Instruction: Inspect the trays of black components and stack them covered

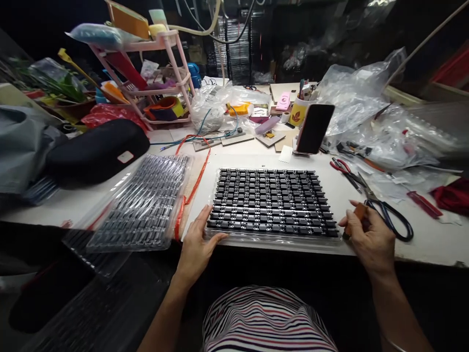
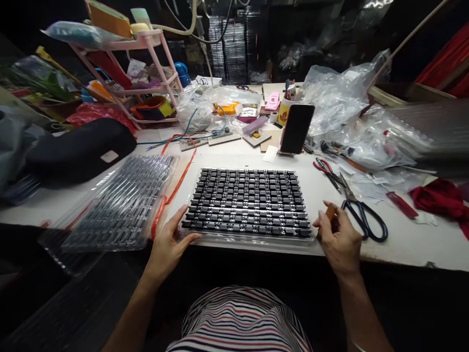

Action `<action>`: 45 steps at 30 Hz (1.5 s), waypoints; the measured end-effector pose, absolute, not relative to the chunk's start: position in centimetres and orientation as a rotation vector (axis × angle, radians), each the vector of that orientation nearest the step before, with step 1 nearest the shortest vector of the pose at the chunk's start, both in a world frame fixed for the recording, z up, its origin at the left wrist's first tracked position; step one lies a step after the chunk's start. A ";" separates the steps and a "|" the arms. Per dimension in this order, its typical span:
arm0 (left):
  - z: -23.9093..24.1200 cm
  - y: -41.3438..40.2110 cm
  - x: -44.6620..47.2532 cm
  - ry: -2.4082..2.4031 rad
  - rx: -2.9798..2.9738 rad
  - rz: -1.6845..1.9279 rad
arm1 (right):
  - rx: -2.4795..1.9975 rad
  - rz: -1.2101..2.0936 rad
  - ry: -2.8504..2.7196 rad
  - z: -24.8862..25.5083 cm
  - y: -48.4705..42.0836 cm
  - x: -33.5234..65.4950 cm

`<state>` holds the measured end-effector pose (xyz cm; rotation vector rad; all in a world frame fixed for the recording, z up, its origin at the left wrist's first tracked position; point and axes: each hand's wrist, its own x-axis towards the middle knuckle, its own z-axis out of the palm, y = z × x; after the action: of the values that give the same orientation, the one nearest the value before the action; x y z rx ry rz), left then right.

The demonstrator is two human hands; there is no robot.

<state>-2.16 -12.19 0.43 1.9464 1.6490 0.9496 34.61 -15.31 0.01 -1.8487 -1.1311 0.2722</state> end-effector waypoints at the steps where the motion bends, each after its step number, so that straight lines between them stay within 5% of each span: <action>1: 0.5 -12.2 -2.1 1.659 1.950 0.939 | -1.866 0.303 -1.142 -0.1 -15.4 34.8; 12: 0.8 -12.7 -0.5 1.870 2.467 0.809 | -1.671 0.395 -0.990 2.2 -15.3 35.5; 22: 0.9 -13.3 11.5 1.369 2.778 0.728 | -1.101 1.314 -1.307 5.3 -7.4 29.0; 45: 0.7 -13.3 12.1 1.443 2.736 0.720 | -1.110 1.372 -1.496 4.1 -4.9 28.4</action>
<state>12.09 -13.30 0.70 2.7364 1.4431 0.7204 28.43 -4.88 4.05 -1.1096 -1.4957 1.3721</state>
